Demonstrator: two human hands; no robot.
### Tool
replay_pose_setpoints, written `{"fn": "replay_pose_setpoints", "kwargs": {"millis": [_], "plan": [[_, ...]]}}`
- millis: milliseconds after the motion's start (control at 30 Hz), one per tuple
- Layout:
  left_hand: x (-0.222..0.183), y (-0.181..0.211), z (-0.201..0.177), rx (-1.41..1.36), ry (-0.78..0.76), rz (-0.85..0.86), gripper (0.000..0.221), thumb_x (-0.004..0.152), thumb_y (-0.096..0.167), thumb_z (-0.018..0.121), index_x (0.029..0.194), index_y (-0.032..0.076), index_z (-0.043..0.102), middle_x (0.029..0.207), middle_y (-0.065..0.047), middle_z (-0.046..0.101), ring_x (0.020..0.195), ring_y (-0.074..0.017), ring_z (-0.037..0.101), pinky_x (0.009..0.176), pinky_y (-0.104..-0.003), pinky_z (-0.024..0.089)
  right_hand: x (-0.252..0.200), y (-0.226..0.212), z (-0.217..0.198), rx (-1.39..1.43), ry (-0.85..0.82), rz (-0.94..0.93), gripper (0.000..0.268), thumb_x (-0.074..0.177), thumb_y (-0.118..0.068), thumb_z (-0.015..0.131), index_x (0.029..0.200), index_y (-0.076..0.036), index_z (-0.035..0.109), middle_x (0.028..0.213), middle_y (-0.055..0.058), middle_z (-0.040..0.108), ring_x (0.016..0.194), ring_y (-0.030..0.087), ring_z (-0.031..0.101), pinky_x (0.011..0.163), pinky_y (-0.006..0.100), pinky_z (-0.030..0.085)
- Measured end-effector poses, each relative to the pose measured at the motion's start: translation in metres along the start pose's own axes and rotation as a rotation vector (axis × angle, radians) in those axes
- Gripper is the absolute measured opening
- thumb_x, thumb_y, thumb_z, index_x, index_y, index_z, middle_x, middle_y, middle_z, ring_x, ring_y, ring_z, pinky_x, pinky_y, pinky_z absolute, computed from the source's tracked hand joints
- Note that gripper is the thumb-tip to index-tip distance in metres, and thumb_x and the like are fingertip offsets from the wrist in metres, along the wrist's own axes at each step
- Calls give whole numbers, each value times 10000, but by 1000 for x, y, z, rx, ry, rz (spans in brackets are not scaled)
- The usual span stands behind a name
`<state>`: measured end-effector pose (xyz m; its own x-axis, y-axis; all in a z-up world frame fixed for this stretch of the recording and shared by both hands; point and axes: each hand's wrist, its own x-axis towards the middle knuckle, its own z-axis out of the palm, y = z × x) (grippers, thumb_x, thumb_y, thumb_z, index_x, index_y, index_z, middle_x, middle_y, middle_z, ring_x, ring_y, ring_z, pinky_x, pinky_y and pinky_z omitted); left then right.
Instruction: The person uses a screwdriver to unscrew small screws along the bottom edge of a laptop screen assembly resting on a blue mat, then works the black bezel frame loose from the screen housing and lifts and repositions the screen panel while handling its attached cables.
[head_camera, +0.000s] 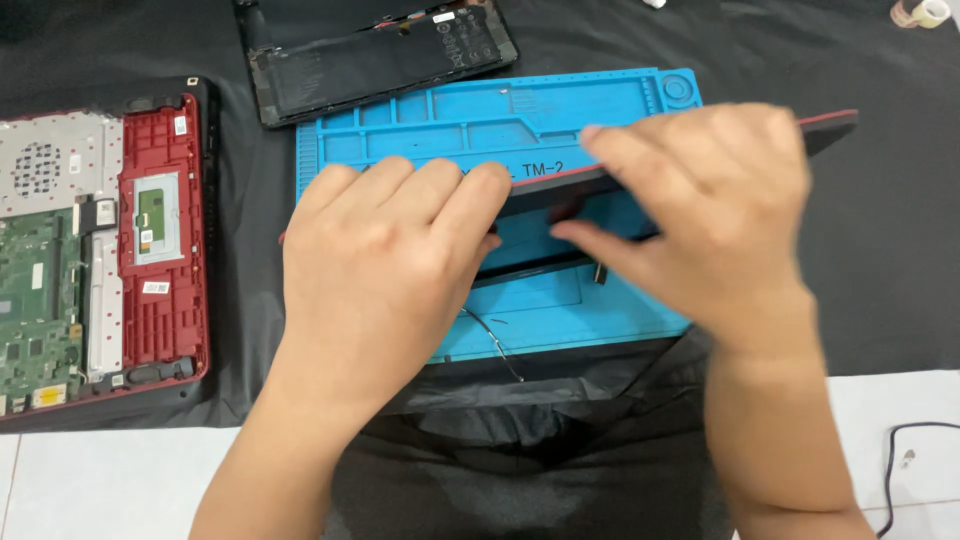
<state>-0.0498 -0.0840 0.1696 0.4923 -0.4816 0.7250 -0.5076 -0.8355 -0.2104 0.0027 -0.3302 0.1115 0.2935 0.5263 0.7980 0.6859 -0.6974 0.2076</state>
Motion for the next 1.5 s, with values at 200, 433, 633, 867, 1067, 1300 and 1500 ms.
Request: {"fn": "replay_pose_setpoints", "kwargs": {"millis": [200,433,633,867,1067,1300,1500], "plan": [[-6,-5,3,13,-66,13,313,803,280,829,1038,138,680,782,12,557,743,-179,576,655,-351,387,1,15,-11,-170,-43,37,558,826,-535,965,1115,-121,729,924,20,617,790,229,543,810,372,378],[-47,-23,13,2,145,2,620,789,351,887,1270,77,608,1271,-170,571,1220,-309,527,976,-489,435,-12,28,-3,-184,-6,-13,489,895,-541,843,1098,-114,715,917,0,608,814,207,523,838,349,361],[-114,-55,102,-1223,189,-690,766,770,206,888,1373,76,434,1253,-70,651,982,-166,704,901,-343,583,-15,34,3,-186,6,-55,523,905,-596,810,1058,-106,709,892,8,599,804,217,511,839,364,356],[-128,-78,144,-1229,8,-764,173,908,75,848,1018,-2,738,966,-20,735,886,-106,666,821,-278,551,-30,48,34,-201,149,94,862,837,-506,896,1455,-103,449,1366,169,461,1303,326,423,1117,433,348],[-117,-84,144,-1342,46,-900,177,944,94,804,1081,-5,753,1030,-38,748,926,-113,683,855,-282,559,-63,71,85,861,185,555,813,1025,-138,842,1585,-46,261,1503,96,485,1432,194,461,1225,339,357],[-106,-85,145,-1637,21,-1282,270,925,97,714,1171,-12,700,1117,-103,760,958,-189,752,849,-350,621,-77,87,109,1526,-67,822,425,1014,43,702,1421,22,581,1290,73,694,1193,150,675,1098,302,535],[-112,-81,137,-1809,15,-1127,369,932,0,665,1299,-10,621,1179,-121,722,1031,-203,728,907,-357,609,-77,86,115,1461,-125,1131,350,985,-31,684,1330,15,652,1214,82,738,1059,145,717,972,290,576]]}}
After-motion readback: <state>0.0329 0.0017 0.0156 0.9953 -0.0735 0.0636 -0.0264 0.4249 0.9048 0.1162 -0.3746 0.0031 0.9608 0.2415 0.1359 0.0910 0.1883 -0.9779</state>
